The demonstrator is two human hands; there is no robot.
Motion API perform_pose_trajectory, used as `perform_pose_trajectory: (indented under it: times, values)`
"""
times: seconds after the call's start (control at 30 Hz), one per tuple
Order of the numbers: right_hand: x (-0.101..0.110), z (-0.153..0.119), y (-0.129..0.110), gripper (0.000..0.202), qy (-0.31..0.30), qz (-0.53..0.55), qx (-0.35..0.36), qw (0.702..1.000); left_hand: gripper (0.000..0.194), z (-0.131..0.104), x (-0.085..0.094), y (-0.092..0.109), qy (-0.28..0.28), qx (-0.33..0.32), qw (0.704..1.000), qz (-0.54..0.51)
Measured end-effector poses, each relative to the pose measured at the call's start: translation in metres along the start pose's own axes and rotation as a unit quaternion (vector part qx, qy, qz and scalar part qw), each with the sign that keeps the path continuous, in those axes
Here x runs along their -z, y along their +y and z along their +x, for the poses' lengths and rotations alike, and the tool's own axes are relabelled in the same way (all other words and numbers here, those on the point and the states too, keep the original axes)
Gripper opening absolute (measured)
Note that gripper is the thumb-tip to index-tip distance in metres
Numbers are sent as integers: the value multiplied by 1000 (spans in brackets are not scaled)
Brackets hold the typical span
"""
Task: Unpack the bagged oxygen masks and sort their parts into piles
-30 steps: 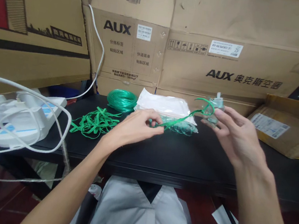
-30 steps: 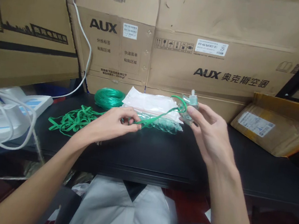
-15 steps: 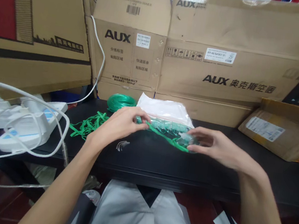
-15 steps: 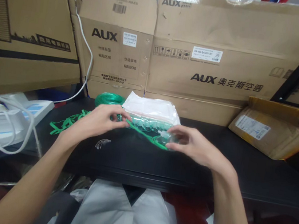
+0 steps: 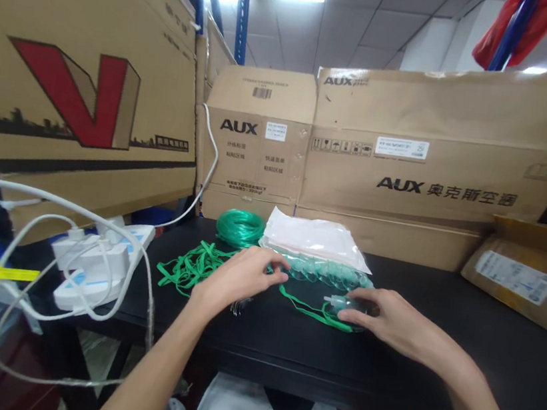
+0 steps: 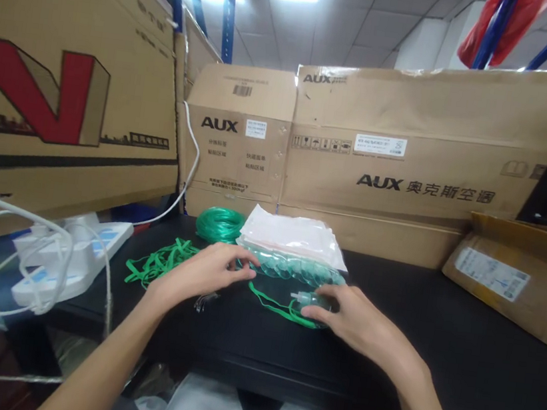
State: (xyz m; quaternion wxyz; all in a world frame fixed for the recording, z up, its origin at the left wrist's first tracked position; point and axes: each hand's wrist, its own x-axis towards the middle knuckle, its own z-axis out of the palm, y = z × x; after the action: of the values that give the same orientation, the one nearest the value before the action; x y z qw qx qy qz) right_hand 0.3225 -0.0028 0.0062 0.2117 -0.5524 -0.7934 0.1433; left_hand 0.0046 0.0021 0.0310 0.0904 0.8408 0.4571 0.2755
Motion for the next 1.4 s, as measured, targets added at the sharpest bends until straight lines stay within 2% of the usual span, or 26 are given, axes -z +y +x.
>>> perform_pose_trajectory:
  times: [0.1, 0.23, 0.33, 0.47, 0.53, 0.6, 0.73, 0.83, 0.9, 1.0, 1.23, 1.4]
  values:
    - [-4, 3, -3, 68, -26, -30, -35, 999, 25, 0, -5, 4, 3, 0, 1000, 7]
    - [-6, 1, -5, 66, -35, -24, -19, 999, 26, 1, -2, -2, 28, 10, 998, 48]
    - [-5, 0, -4, 64, -44, -14, -5, 999, 29, 12, 17, -18, 70, 62, 985, 142]
    - [-7, 1, -2, 65, -39, -15, -16, 999, 37, 50, 53, -48, 86, 136, 963, 215]
    - [-8, 2, -3, 65, -38, -15, -22, 999, 37, 74, 65, -61, 64, 169, 954, 238]
    - [-9, 1, -4, 64, -35, -12, -25, 999, 34, 96, 69, -72, 12, 190, 949, 252]
    - [-9, 0, -6, 65, -36, -10, -26, 999, 37, 121, 55, -82, -107, 209, 935, 266]
    - [-7, -1, -8, 64, -36, -14, -24, 999, 35, 124, 41, -85, -129, 215, 925, 285]
    - [-6, -2, -10, 63, -33, -18, -21, 999, 34, 123, 36, -86, -122, 212, 925, 289]
    - [-5, -2, -11, 63, -31, -26, -15, 999, 32, 123, 39, -91, -102, 207, 932, 279]
    - [-8, 4, -4, 64, -33, -40, 5, 999, 29, 126, 67, -108, -25, 202, 961, 189]
    - [-7, 2, -8, 63, -31, -42, 7, 999, 30, 125, 83, -122, 23, 201, 972, 120]
